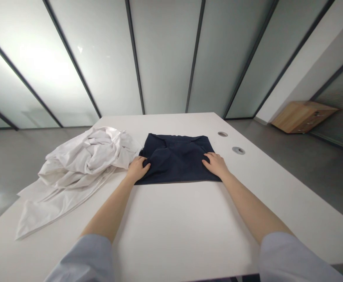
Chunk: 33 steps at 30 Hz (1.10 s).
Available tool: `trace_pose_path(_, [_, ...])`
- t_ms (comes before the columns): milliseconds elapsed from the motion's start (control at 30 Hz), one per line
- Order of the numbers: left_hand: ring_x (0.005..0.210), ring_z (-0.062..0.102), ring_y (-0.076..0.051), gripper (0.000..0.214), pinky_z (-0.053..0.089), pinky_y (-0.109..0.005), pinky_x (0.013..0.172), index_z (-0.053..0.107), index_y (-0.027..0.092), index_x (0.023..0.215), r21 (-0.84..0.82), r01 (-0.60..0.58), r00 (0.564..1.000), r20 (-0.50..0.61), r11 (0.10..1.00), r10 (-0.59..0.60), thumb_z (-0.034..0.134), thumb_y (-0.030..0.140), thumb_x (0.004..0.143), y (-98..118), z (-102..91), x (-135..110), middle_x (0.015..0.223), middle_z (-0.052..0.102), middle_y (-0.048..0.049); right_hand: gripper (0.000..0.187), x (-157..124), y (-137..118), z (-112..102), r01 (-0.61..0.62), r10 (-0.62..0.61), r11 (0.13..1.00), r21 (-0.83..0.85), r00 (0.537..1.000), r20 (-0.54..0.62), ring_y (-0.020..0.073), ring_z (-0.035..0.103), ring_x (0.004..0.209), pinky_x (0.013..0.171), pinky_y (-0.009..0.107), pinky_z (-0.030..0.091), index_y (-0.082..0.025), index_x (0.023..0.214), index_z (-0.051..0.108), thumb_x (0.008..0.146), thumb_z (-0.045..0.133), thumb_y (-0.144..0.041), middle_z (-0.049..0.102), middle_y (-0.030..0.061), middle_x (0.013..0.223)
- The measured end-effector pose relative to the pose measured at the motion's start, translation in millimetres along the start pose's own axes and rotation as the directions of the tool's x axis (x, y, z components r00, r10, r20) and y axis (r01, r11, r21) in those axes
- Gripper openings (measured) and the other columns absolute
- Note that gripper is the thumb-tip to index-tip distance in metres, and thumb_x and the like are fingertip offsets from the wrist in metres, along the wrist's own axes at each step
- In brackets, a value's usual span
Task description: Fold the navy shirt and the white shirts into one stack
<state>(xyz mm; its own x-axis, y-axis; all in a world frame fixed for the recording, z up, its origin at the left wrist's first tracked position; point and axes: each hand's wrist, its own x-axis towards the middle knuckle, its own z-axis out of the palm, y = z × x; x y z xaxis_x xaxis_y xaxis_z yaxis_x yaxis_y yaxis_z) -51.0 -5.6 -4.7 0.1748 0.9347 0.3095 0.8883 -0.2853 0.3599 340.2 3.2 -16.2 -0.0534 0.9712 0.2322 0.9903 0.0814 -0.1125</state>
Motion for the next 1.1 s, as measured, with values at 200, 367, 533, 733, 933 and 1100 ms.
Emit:
trace_pose_path(200, [0.109, 0.059, -0.027, 0.034, 0.044, -0.038, 0.099, 0.063, 0.014, 0.111, 0.012, 0.024, 1.0, 0.004, 1.0, -0.024, 0.054, 0.034, 0.085, 4, -2.0, -1, 0.111, 0.065, -0.0135, 0.041, 0, 0, 1, 0.0, 0.0, 1.0, 0.015, 1.0, -0.001, 0.0304, 0.05, 0.121, 0.098, 0.043, 0.041, -0.017, 0.125, 0.061, 0.092, 0.048, -0.037, 0.054, 0.014, 0.134])
trace_pose_path(367, [0.107, 0.059, -0.029, 0.043, 0.045, -0.038, 0.093, 0.062, 0.013, 0.112, 0.136, 0.168, 0.986, -0.039, 0.976, -0.164, 0.056, 0.046, 0.084, 9, -6.5, -2, 0.11, 0.064, -0.0153, 0.041, 0, -2, 0, -0.005, 0.005, 1.0, 0.024, 1.0, -0.001, 0.0309, 0.051, 0.12, 0.097, 0.044, 0.042, -0.018, 0.125, 0.061, 0.091, 0.048, -0.037, 0.054, 0.0141, 0.134])
trace_pose_path(533, [0.096, 0.063, -0.029, 0.042, 0.048, -0.037, 0.082, 0.065, 0.014, 0.093, 0.172, 0.27, 0.962, -0.001, 0.947, -0.274, 0.047, 0.052, 0.089, 13, -11.0, -1, 0.095, 0.068, -0.0146, 0.04, 0, -5, -3, -0.017, 0.017, 1.0, 0.021, 1.0, 0.013, 0.0298, 0.052, 0.12, 0.097, 0.042, 0.041, -0.017, 0.125, 0.062, 0.091, 0.049, -0.036, 0.053, 0.0139, 0.135])
trace_pose_path(733, [0.096, 0.065, -0.03, 0.027, 0.048, -0.038, 0.084, 0.066, 0.015, 0.092, 0.037, 0.295, 0.955, 0.019, 0.955, -0.296, 0.045, 0.031, 0.088, 6, -13.8, 2, 0.097, 0.07, -0.0152, 0.04, 3, -8, -5, -0.076, 0.076, 0.996, 0.053, 0.997, 0.005, 0.0296, 0.053, 0.118, 0.096, 0.042, 0.041, -0.016, 0.124, 0.061, 0.095, 0.043, -0.037, 0.057, 0.0129, 0.132])
trace_pose_path(933, [0.1, 0.064, -0.028, 0.033, 0.05, -0.04, 0.091, 0.066, 0.015, 0.097, -0.642, 0.194, 0.954, -0.052, 0.742, -0.294, 0.051, 0.041, 0.082, -2, -14.2, 9, 0.094, 0.072, -0.0085, 0.043, 14, -14, -14, -0.227, 0.216, 0.969, 0.1, 0.97, 0.113, 0.0275, 0.058, 0.113, 0.094, 0.039, 0.043, -0.018, 0.131, 0.054, 0.09, 0.047, -0.031, 0.064, 0.0109, 0.121])
trace_pose_path(1100, [0.098, 0.068, -0.025, 0.045, 0.053, -0.042, 0.093, 0.061, 0.018, 0.118, -0.926, 0.271, 0.907, 0.153, 0.265, -0.392, 0.055, 0.04, 0.08, 5, -12.7, 11, 0.098, 0.073, -0.007, 0.05, 30, -19, -20, -0.38, 0.356, 0.922, 0.074, 0.907, 0.227, 0.0327, 0.061, 0.106, 0.092, 0.048, 0.043, -0.015, 0.115, 0.064, 0.09, 0.042, -0.052, 0.067, 0.0154, 0.11])
